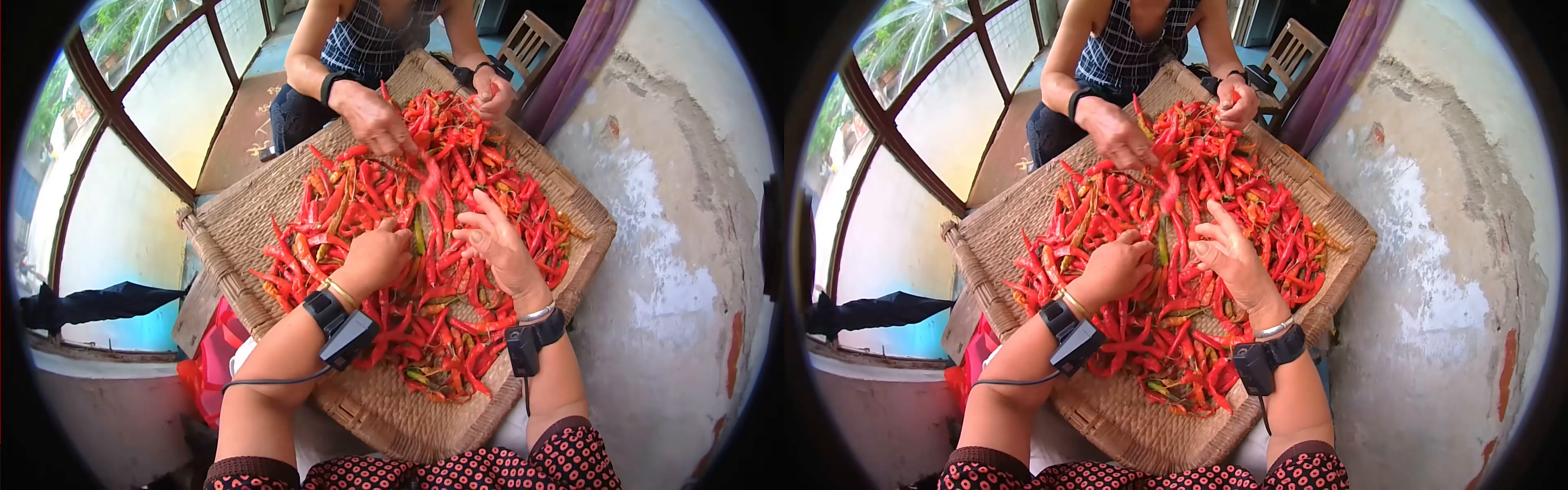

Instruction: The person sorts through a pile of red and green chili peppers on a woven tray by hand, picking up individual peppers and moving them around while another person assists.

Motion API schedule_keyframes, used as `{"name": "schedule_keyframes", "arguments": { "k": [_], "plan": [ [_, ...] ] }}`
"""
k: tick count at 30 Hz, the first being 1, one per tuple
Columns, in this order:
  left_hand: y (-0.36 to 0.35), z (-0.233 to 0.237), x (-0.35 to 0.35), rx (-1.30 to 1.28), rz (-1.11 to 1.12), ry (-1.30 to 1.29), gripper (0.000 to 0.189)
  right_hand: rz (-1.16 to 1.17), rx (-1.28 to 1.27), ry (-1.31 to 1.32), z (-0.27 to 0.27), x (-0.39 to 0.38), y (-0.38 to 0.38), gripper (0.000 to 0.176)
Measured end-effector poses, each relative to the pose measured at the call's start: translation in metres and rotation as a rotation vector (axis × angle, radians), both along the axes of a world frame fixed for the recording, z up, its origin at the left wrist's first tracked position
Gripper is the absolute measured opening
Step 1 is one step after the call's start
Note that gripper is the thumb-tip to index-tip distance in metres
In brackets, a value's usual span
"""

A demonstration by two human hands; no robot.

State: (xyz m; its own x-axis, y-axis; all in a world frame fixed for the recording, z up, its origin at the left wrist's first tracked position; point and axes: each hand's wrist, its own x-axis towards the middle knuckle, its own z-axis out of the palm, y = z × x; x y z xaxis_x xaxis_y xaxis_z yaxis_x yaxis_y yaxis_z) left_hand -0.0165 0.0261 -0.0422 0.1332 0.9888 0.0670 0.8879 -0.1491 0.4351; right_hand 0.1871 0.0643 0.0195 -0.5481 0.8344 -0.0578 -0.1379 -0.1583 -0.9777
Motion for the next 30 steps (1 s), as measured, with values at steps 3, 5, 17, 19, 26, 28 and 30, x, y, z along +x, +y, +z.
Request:
{"name": "schedule_keyframes", "arguments": {
  "k": [3,5,17,19,26,28,30],
  "plan": [
    [0.000,-0.001,-0.001,-0.003,0.009,0.000,0.030,-0.010,0.186,-0.377,-0.025,-0.002,0.005,0.054],
    [0.001,-0.003,0.000,-0.002,0.017,-0.006,0.030,0.059,0.200,-0.434,-0.037,-0.004,0.005,0.051],
    [-0.001,0.007,0.011,0.019,-0.178,-0.689,0.024,0.042,0.031,-0.403,-0.037,-0.009,-0.002,0.041],
    [-0.010,0.021,0.018,-0.001,-0.239,-0.710,0.027,-0.013,-0.033,-0.330,-0.033,-0.008,-0.004,0.039],
    [-0.025,0.030,0.015,-0.024,-0.383,-0.613,0.021,0.090,-0.176,-0.294,-0.029,0.005,0.002,0.017],
    [-0.031,0.034,0.009,-0.021,-0.251,-0.345,0.019,0.109,-0.167,-0.331,-0.024,0.007,0.004,0.014],
    [-0.036,0.032,0.005,-0.020,-0.117,-0.079,0.020,0.085,-0.053,-0.396,-0.022,0.010,0.009,0.013]
  ]
}}
